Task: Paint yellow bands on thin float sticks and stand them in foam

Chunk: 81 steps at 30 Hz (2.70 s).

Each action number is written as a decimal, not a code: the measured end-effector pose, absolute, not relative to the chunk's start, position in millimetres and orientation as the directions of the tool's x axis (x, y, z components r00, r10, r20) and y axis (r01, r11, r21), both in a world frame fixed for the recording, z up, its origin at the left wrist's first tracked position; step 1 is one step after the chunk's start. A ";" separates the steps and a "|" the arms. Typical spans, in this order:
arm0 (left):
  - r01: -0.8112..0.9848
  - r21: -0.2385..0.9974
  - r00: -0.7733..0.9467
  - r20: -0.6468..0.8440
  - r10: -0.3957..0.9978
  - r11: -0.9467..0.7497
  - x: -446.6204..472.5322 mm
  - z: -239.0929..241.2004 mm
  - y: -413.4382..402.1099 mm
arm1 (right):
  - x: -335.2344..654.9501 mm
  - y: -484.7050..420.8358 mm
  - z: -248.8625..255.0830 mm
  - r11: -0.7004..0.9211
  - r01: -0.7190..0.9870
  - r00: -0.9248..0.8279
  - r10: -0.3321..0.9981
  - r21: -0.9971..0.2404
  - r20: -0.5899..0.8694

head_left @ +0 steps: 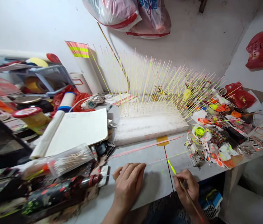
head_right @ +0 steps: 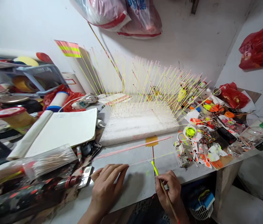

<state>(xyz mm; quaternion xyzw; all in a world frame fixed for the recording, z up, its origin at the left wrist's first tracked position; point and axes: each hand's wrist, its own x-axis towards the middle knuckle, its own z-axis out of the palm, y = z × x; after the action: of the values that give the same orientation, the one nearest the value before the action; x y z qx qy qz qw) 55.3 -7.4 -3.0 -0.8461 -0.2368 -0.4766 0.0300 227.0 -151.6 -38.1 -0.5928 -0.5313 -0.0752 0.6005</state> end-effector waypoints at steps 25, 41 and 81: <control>0.430 0.259 0.399 0.805 0.440 -0.865 58.0 -1.1 -14.6 | 213.7 -142.2 -32.6 0.252 0.739 0.422 0.550 -0.625 0.720; 0.433 0.277 0.355 0.822 0.445 -0.858 59.6 -1.1 -15.9 | 195.4 -138.8 -24.5 0.311 0.709 0.364 0.608 -0.633 0.706; 0.528 0.227 0.376 0.802 0.464 -0.819 25.3 1.0 -8.5 | 173.1 -124.5 -30.9 0.392 0.707 0.262 0.628 -0.589 0.733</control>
<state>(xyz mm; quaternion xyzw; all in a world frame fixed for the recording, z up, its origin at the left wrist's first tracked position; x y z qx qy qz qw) 25.3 -8.5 1.0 -0.8288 -0.2993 -0.4715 0.0336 173.1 -124.5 -30.9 -0.5501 -0.6064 -0.0345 0.5731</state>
